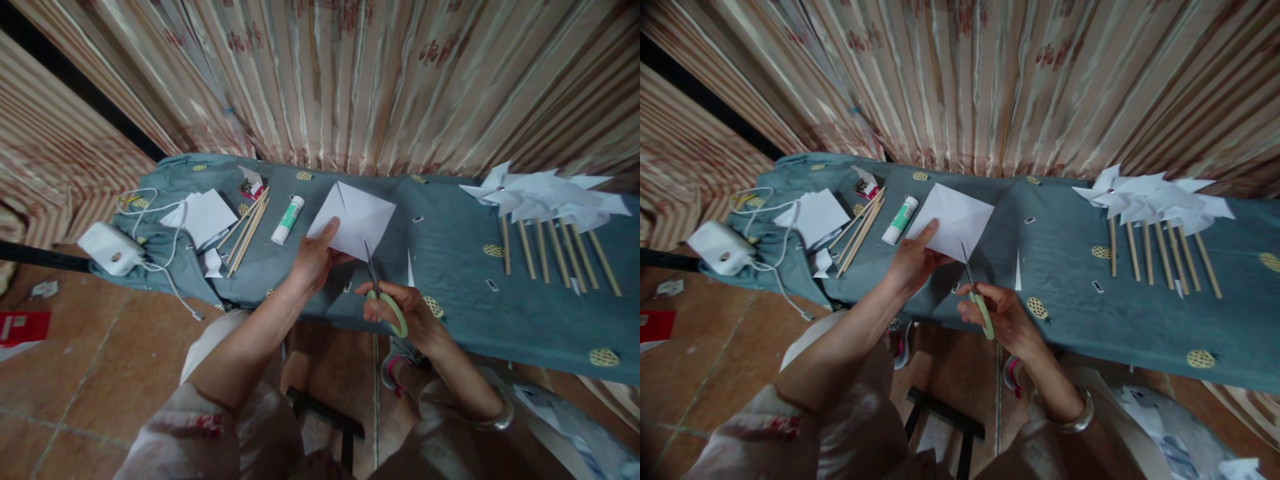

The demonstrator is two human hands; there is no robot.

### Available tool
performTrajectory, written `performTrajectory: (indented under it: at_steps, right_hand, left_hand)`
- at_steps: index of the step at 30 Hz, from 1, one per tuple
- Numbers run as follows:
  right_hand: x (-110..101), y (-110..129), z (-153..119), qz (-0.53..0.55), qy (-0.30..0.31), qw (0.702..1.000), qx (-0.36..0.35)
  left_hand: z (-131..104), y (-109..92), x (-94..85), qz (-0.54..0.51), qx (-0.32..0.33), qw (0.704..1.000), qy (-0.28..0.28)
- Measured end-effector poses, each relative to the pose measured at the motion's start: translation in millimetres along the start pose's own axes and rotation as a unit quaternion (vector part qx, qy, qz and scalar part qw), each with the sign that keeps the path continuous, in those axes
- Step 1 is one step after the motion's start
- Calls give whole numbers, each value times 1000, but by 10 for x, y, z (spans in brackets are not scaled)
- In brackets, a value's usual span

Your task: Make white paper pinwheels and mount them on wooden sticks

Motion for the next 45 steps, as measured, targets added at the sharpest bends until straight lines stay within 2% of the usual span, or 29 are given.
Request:
performTrajectory:
  at_steps: [11,29,40,45]
  right_hand:
    - [-11,-16,4,2,-6,1000,11]
    - [-16,-48,45,1,-15,999,47]
    - [-35,-44,37,-8,-26,999,31]
    - [-41,-51,46,8,-24,998,61]
  left_hand:
    - [-7,20,3,-32,5,999,4]
    - [-38,-18,25,-11,0,1000,-13]
    - [-66,47,40,1,-5,1000,-1]
    - [-68,26,49,5,-5,1000,1]
Point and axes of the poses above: each hand's wrist, its own z-axis towards the middle knuckle, its own x-axis out of the palm, y = z × x, the point moved 3 cm from there along z, towards the middle knuckle, and after that the axes turned 11 degrees about x, right-handed, at the moved point
